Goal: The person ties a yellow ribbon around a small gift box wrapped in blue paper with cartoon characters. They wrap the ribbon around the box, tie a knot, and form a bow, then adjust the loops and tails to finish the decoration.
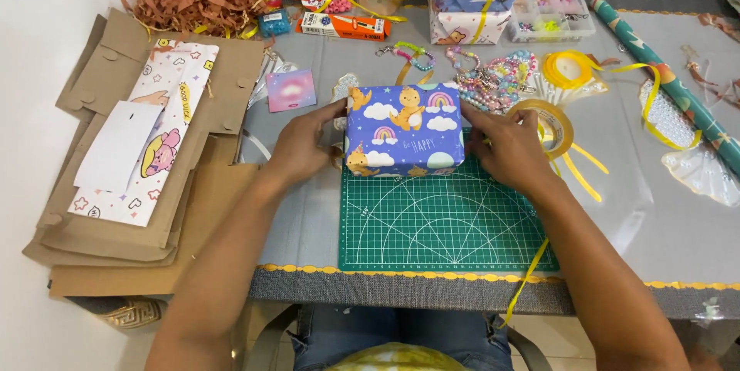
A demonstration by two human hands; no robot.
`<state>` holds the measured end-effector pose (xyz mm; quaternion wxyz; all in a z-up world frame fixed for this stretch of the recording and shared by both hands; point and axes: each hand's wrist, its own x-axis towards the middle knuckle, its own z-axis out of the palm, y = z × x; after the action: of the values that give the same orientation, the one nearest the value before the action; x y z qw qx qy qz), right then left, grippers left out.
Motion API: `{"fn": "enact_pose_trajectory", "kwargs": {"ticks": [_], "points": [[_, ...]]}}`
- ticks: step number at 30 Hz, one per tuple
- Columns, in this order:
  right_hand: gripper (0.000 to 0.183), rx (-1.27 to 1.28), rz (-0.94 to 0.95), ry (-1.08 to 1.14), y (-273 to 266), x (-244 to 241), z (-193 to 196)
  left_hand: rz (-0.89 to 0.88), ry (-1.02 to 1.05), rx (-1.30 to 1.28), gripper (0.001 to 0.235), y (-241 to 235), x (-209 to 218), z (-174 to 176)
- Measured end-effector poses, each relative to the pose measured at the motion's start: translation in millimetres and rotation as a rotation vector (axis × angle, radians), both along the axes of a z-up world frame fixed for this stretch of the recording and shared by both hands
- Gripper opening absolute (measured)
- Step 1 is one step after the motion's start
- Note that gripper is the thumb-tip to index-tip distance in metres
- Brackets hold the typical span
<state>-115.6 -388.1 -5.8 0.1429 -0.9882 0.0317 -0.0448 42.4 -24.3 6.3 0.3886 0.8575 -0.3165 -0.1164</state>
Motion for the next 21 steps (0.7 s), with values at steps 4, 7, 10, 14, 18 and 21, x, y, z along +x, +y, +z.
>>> {"fn": "enact_pose_trajectory", "kwargs": {"ticks": [4, 7, 10, 14, 18, 21], "points": [[0.074, -0.021, 0.008, -0.089, -3.3, -4.7, -5.5, 0.007, -0.007, -0.061, 0.081, 1.8, 5.9, -14.0], [0.066, -0.057, 0.007, -0.143, 2.9, -8.2, -6.2, 0.012, -0.038, -0.055, 0.066, 1.9, -0.7, -10.0], [0.070, -0.045, -0.050, -0.006, 10.6, -9.6, -4.7, 0.052, -0.005, 0.026, 0.067, -2.6, -11.3, -3.6], [0.076, -0.028, -0.103, 0.151, 18.9, -4.3, 3.4, 0.089, 0.029, 0.067, 0.074, -5.8, -17.1, -2.6], [0.097, 0.034, -0.154, 0.231, 39.7, -7.8, 39.3, 0.119, 0.064, 0.075, 0.099, -15.3, -38.8, 35.4], [0.083, -0.132, -0.062, 0.037, 20.0, -3.0, 0.0, 0.084, 0.030, 0.142, 0.094, -16.2, -39.2, 21.1]]}}
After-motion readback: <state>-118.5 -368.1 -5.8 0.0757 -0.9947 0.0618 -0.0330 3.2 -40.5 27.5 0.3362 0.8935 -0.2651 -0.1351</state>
